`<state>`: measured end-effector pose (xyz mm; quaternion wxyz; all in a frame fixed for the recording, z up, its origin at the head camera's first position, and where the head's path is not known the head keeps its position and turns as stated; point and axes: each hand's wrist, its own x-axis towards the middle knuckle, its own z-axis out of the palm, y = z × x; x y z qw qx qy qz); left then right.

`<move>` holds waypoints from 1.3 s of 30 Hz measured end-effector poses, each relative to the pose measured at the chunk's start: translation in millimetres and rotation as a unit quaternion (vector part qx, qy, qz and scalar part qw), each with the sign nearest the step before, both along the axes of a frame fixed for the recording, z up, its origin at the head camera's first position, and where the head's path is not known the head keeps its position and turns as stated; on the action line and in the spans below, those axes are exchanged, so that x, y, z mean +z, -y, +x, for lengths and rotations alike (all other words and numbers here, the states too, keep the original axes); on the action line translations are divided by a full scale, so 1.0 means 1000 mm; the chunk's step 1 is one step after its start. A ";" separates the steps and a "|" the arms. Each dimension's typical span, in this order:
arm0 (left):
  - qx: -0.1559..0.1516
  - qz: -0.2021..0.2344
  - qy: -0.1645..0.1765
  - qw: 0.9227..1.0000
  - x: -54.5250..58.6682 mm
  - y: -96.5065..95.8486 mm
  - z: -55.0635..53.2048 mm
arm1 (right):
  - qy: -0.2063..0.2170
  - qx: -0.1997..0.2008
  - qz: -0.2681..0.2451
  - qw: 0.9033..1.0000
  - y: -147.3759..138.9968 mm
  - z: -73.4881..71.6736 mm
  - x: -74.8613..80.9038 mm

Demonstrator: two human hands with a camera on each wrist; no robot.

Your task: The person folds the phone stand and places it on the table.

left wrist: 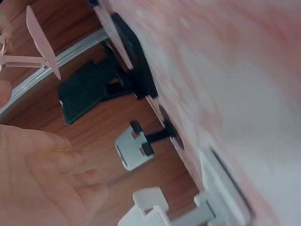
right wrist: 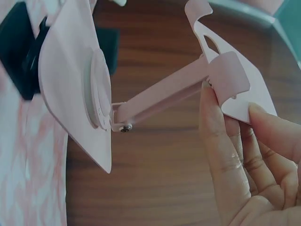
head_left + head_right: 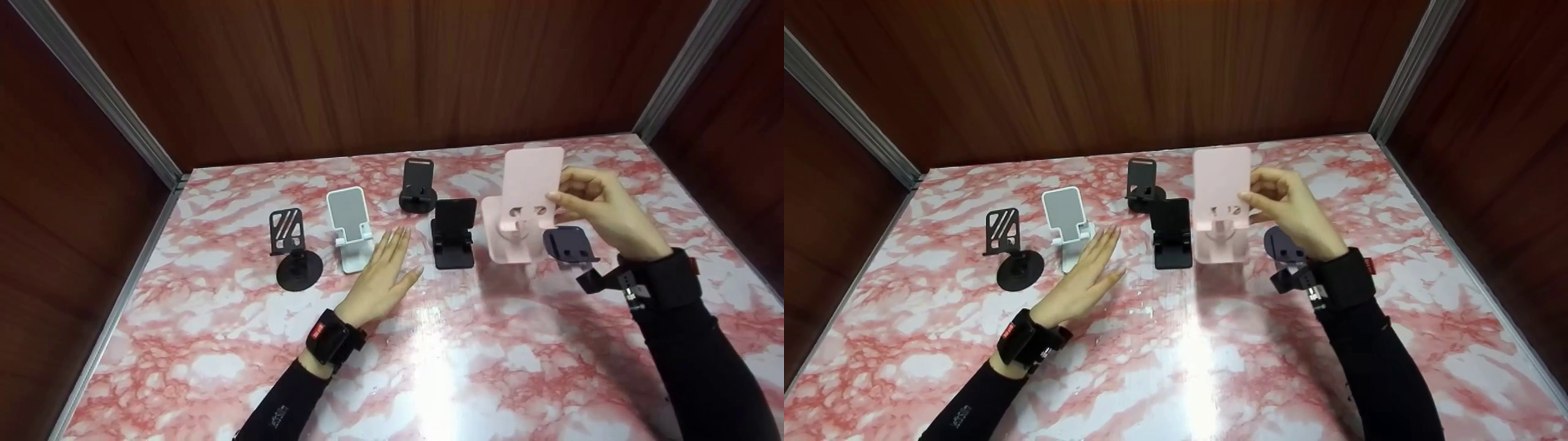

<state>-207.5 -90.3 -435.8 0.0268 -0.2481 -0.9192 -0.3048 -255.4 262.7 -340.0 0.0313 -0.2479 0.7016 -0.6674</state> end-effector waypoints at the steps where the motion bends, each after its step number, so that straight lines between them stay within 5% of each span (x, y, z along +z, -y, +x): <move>1: -0.008 0.016 0.010 1.000 0.001 -0.001 0.000 | -0.002 -0.001 0.008 1.000 0.004 0.003 0.001; 6: -0.046 0.108 0.076 0.990 0.007 -0.003 0.000 | 0.001 -0.008 0.009 1.000 0.022 0.012 0.004; 10: -0.075 0.211 0.135 0.965 0.010 -0.007 -0.001 | -0.005 -0.018 -0.007 1.000 0.038 0.019 0.002; 12: -0.093 0.280 0.176 0.939 0.010 -0.009 -0.003 | -0.013 -0.018 -0.009 1.000 0.045 0.021 0.001; 17: -0.115 0.431 0.282 0.849 0.010 -0.016 -0.009 | -0.023 -0.012 -0.015 1.000 0.060 0.026 -0.004; 18: -0.113 0.450 0.296 0.835 0.010 -0.017 -0.009 | -0.023 -0.012 -0.015 1.000 0.063 0.027 -0.006; 20: -0.101 0.470 0.310 0.820 0.009 -0.019 -0.010 | -0.027 -0.013 -0.012 0.999 0.068 0.028 -0.008; 24: -0.077 0.479 0.316 0.816 0.005 -0.022 -0.012 | -0.038 -0.017 0.006 0.999 0.077 0.031 -0.014; 31: -0.068 0.471 0.301 0.826 0.002 -0.023 -0.012 | -0.039 -0.010 0.024 0.999 0.084 0.033 -0.021; 39: -0.067 0.435 0.254 0.861 0.003 -0.019 -0.015 | -0.009 0.013 0.010 1.000 0.088 0.033 -0.025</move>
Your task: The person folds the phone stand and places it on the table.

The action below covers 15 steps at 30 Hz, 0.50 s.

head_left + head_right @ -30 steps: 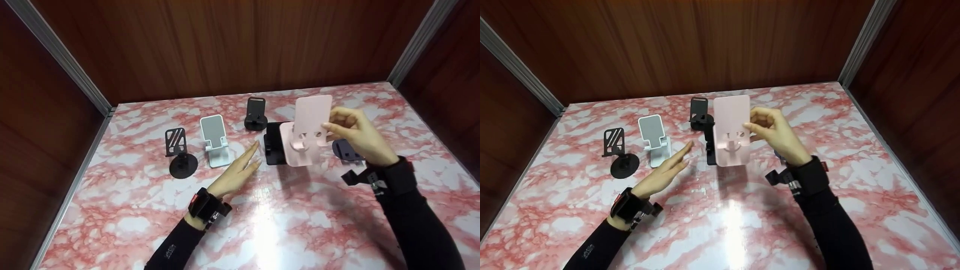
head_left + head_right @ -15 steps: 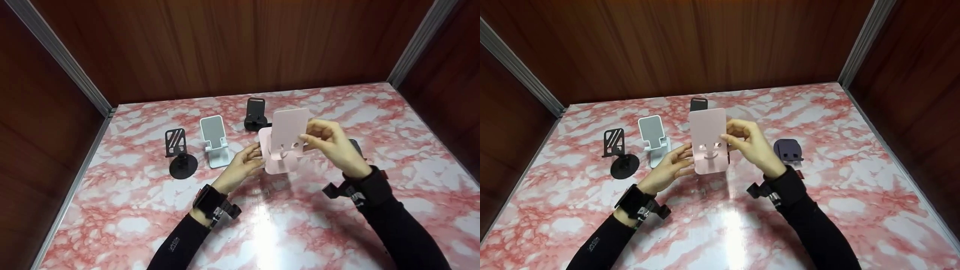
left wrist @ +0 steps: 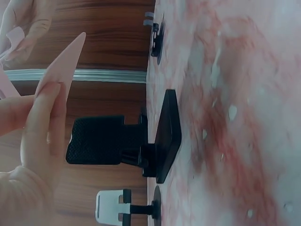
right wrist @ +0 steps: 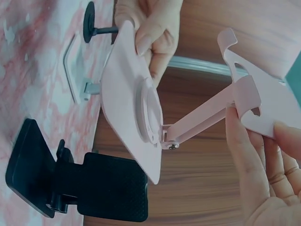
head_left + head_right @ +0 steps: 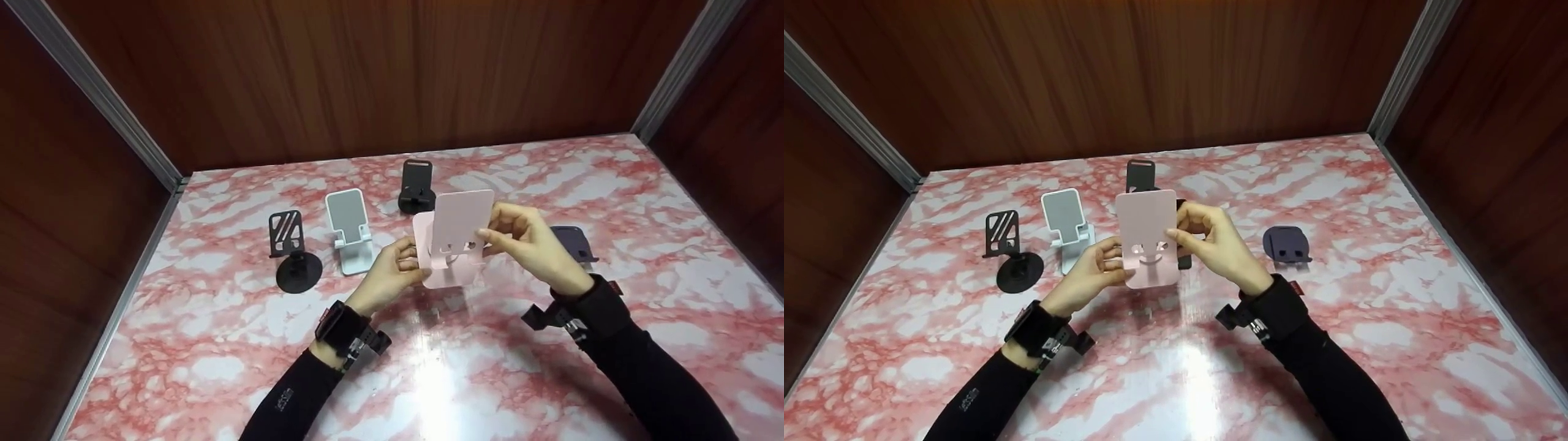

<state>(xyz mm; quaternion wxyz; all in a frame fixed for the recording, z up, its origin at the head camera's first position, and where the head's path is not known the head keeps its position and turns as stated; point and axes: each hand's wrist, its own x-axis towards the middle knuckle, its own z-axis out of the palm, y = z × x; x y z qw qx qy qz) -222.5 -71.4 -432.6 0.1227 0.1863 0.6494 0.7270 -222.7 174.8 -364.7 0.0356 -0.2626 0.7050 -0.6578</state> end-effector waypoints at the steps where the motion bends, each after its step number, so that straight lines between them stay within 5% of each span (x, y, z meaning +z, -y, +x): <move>1: 0.002 -0.006 -0.006 1.000 0.001 0.001 0.000 | 0.003 0.003 0.000 1.000 0.000 0.000 0.000; 9: 0.025 -0.061 -0.060 0.996 0.005 0.007 0.001 | 0.011 0.024 0.005 1.000 0.000 -0.002 -0.006; 15: 0.079 -0.125 -0.167 0.975 0.004 0.011 -0.002 | 0.062 0.048 0.008 0.997 -0.002 -0.004 -0.015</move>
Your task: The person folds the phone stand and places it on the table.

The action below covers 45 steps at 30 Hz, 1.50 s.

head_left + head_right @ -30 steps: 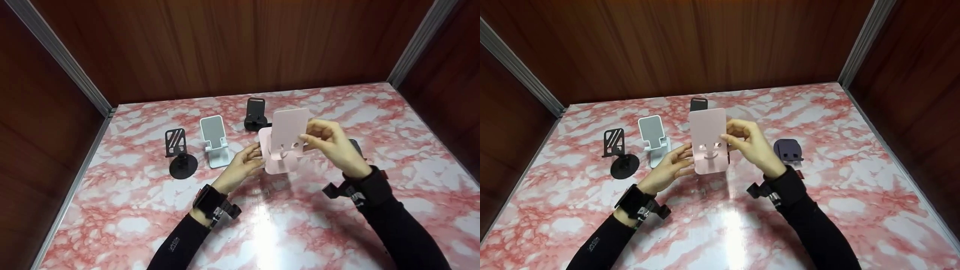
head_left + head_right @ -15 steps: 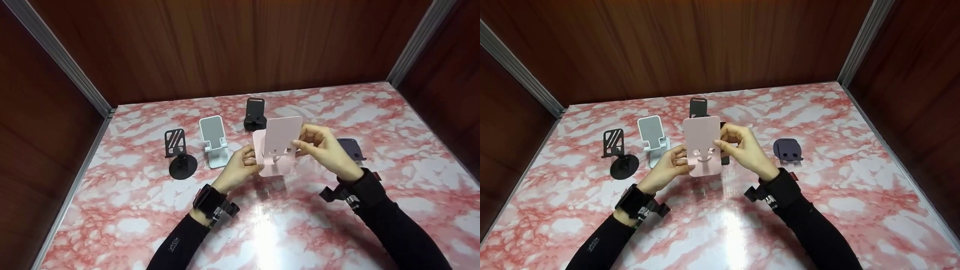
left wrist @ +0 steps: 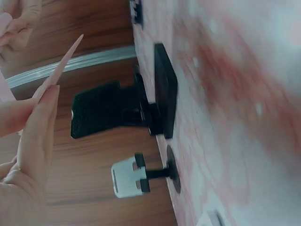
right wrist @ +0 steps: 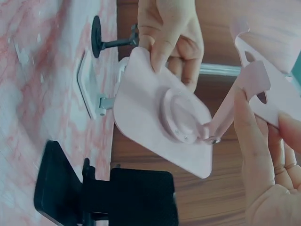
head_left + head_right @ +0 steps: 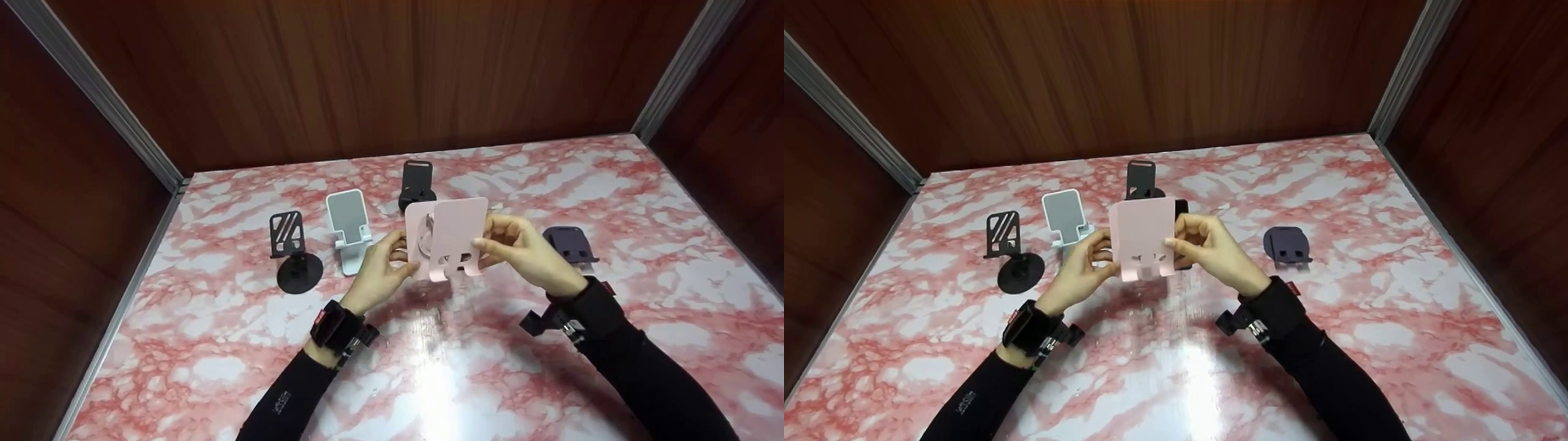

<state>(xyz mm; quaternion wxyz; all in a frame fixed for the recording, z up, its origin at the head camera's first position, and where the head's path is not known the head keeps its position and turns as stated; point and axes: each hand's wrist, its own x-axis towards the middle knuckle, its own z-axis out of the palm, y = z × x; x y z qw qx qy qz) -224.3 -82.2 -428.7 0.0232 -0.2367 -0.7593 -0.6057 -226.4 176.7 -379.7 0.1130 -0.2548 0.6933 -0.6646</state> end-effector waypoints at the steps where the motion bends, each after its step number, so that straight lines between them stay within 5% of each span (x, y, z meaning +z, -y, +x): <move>1: 0.006 -0.007 -0.014 1.000 -0.001 0.000 0.000 | 0.008 0.006 0.001 1.000 -0.001 0.000 -0.001; 12: 0.037 -0.047 -0.092 0.994 -0.001 0.000 0.000 | 0.035 0.060 0.009 0.998 -0.004 -0.005 -0.008; 22: 0.046 -0.070 -0.179 0.980 0.002 -0.001 0.001 | 0.084 0.094 0.015 0.992 -0.007 -0.006 -0.006; 36: 0.066 -0.105 -0.253 0.960 -0.002 -0.001 0.000 | 0.120 0.163 -0.026 0.979 -0.006 -0.012 -0.018; 40: 0.056 -0.089 -0.233 0.967 -0.003 -0.002 0.000 | 0.132 0.171 -0.039 0.976 -0.006 -0.011 -0.018; 45: 0.033 -0.029 -0.147 0.988 -0.004 -0.004 0.001 | 0.145 0.159 -0.054 0.975 -0.004 -0.008 -0.014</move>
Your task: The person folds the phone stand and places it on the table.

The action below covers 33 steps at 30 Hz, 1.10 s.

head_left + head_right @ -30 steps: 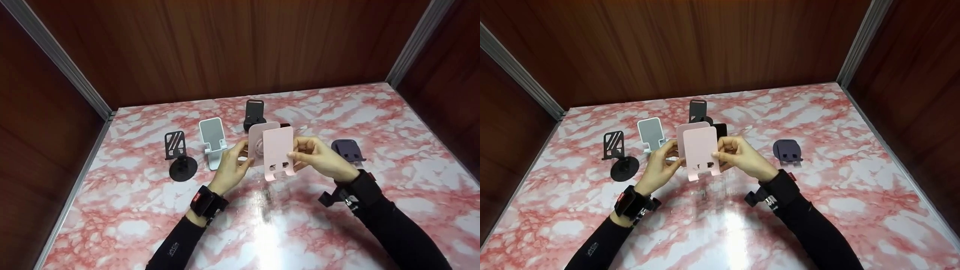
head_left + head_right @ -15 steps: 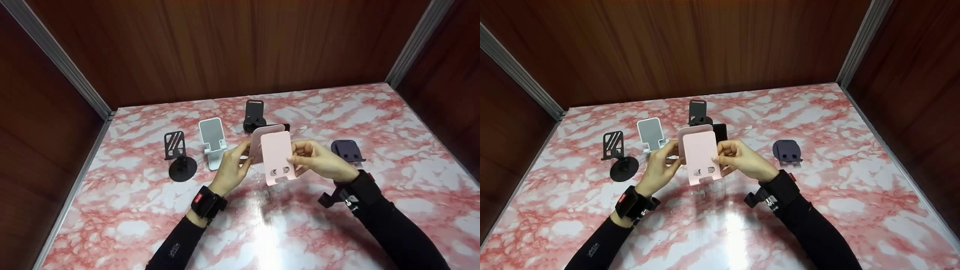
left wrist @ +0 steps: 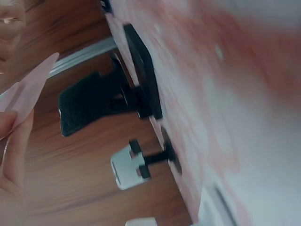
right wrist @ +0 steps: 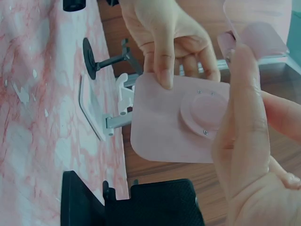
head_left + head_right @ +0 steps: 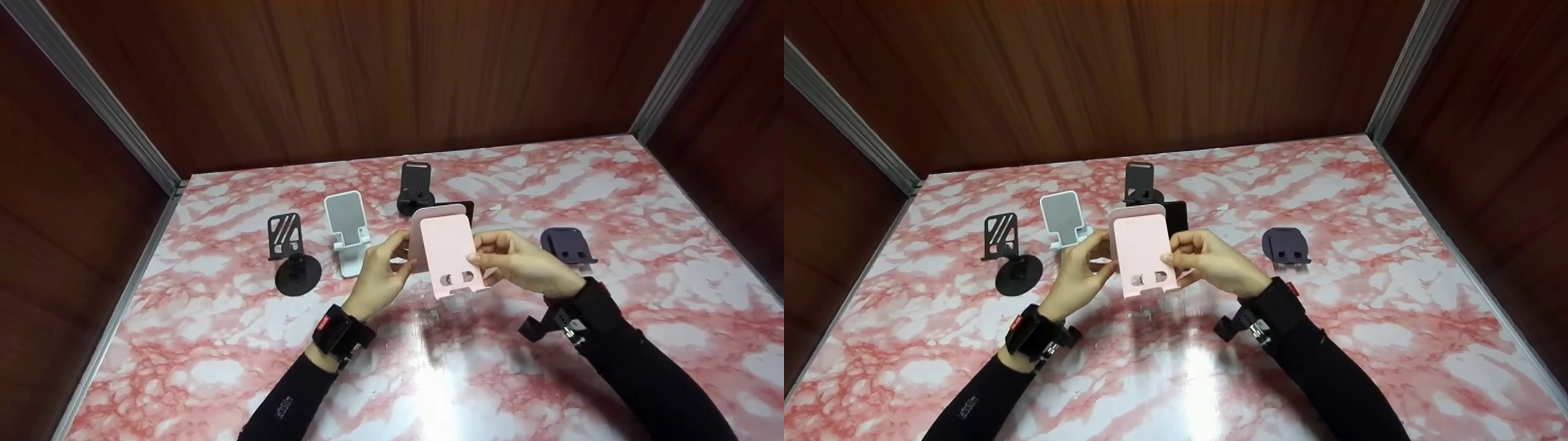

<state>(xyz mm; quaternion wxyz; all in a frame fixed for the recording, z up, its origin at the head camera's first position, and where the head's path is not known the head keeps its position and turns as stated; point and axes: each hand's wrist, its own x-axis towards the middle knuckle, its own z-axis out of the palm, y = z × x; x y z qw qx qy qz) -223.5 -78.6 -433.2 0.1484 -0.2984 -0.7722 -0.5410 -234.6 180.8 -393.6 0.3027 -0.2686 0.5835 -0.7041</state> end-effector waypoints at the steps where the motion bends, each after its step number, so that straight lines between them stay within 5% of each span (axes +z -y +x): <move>1: -0.004 0.013 0.017 1.000 0.000 0.000 0.000 | -0.001 -0.008 0.002 1.000 0.000 0.001 0.001; 11: -0.031 0.074 0.101 0.992 -0.004 -0.004 0.001 | -0.085 -0.142 0.114 0.980 0.008 0.014 0.009; 18: -0.037 0.074 0.117 0.990 0.015 -0.005 0.014 | -0.138 -0.181 0.129 0.965 0.009 0.016 0.002; 25: -0.043 0.083 0.130 0.987 -0.007 -0.005 0.000 | -0.105 -0.146 0.130 0.975 0.004 0.015 -0.005; 33: -0.041 0.074 0.163 0.983 -0.011 -0.005 -0.003 | -0.015 -0.085 0.118 0.989 -0.002 0.013 -0.013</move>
